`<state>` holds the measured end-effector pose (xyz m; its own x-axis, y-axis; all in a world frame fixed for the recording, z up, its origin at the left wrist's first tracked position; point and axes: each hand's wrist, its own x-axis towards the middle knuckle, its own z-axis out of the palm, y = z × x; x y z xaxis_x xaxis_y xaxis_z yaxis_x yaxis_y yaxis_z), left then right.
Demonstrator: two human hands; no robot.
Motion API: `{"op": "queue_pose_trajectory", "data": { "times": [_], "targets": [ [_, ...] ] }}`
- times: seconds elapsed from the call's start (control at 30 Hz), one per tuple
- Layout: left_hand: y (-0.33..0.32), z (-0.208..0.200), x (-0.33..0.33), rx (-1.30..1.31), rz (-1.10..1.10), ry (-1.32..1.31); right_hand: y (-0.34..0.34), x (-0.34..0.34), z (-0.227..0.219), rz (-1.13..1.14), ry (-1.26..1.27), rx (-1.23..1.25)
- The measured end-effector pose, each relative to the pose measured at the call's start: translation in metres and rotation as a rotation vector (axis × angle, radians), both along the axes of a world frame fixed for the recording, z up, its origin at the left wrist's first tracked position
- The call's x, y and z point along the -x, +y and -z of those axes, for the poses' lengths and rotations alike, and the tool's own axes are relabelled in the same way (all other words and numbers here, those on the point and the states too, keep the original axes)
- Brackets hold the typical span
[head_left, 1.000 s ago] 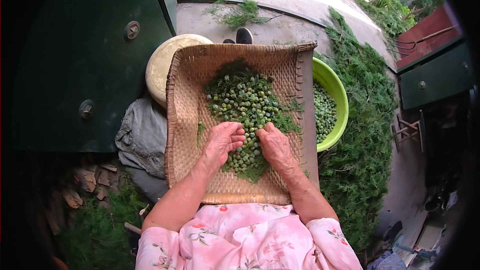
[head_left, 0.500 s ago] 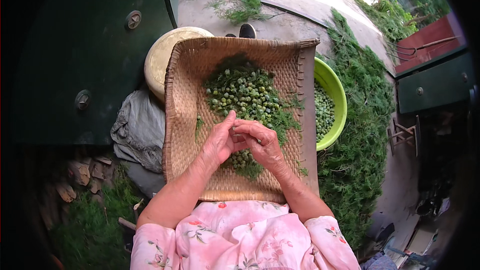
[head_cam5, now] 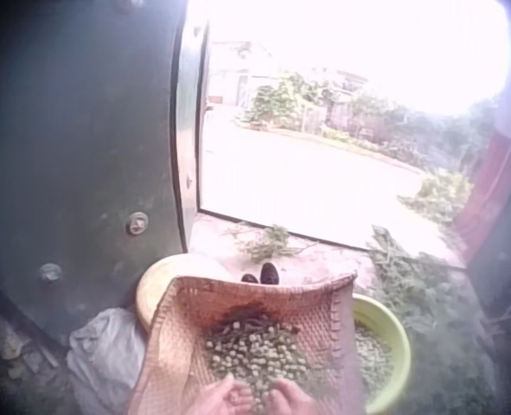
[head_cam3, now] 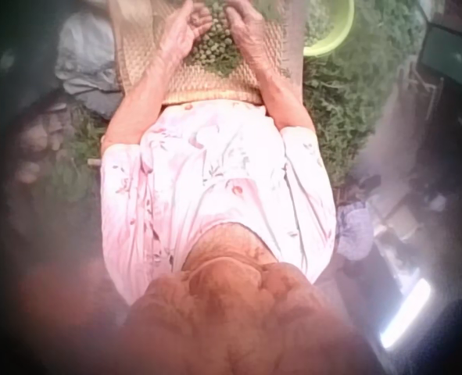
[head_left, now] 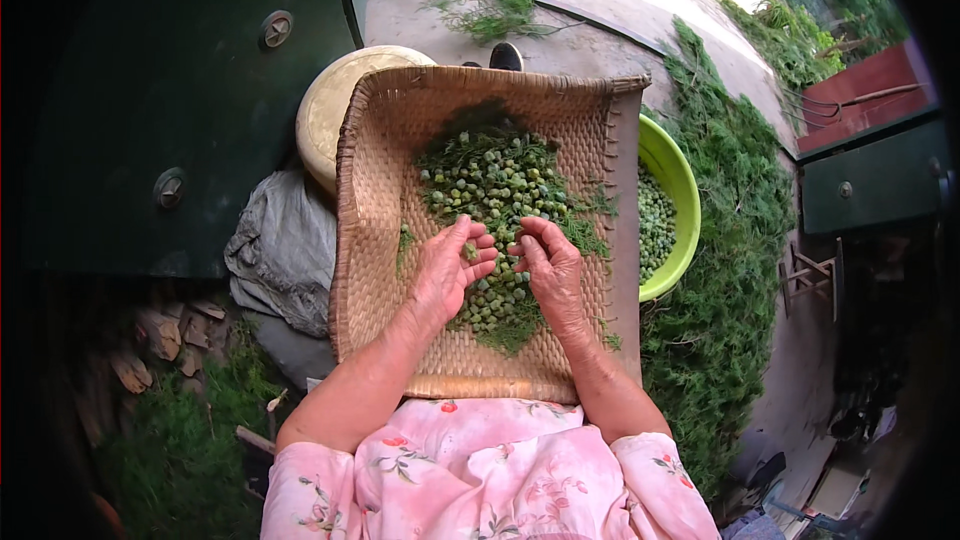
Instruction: The person sorts green cones from plant foliage in a woven basket by hand, stirs the contents, and lifts the basket onto their lap.
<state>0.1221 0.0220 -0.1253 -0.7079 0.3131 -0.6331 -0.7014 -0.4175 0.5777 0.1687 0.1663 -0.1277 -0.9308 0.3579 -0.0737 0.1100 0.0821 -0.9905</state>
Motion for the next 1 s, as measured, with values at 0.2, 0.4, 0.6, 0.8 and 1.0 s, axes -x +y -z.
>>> {"op": "queue_pose_trajectory", "data": {
  "times": [0.2, 0.4, 0.6, 0.8, 1.0],
  "targets": [
    [0.004, -0.027, -0.003, 0.042, 0.208, 0.397, -0.006, -0.002, -0.002, -0.154, -0.254, 0.813],
    [-0.001, -0.031, 0.0, 0.589, 0.274, 0.796, 0.012, 0.0, -0.001, -0.16, -0.229, 0.957],
    [-0.011, -0.04, 0.016, 1.008, 0.001, 1.218, 0.101, -0.005, -0.01, 0.301, 0.135, 0.688],
    [-0.026, -0.038, 0.022, 1.119, -0.018, 1.183, 0.169, -0.021, 0.022, 0.571, -0.074, -0.364],
    [-0.042, -0.041, 0.024, 1.284, -0.001, 1.19, 0.163, -0.035, 0.059, 0.365, -0.307, -0.292]
  ]
}}
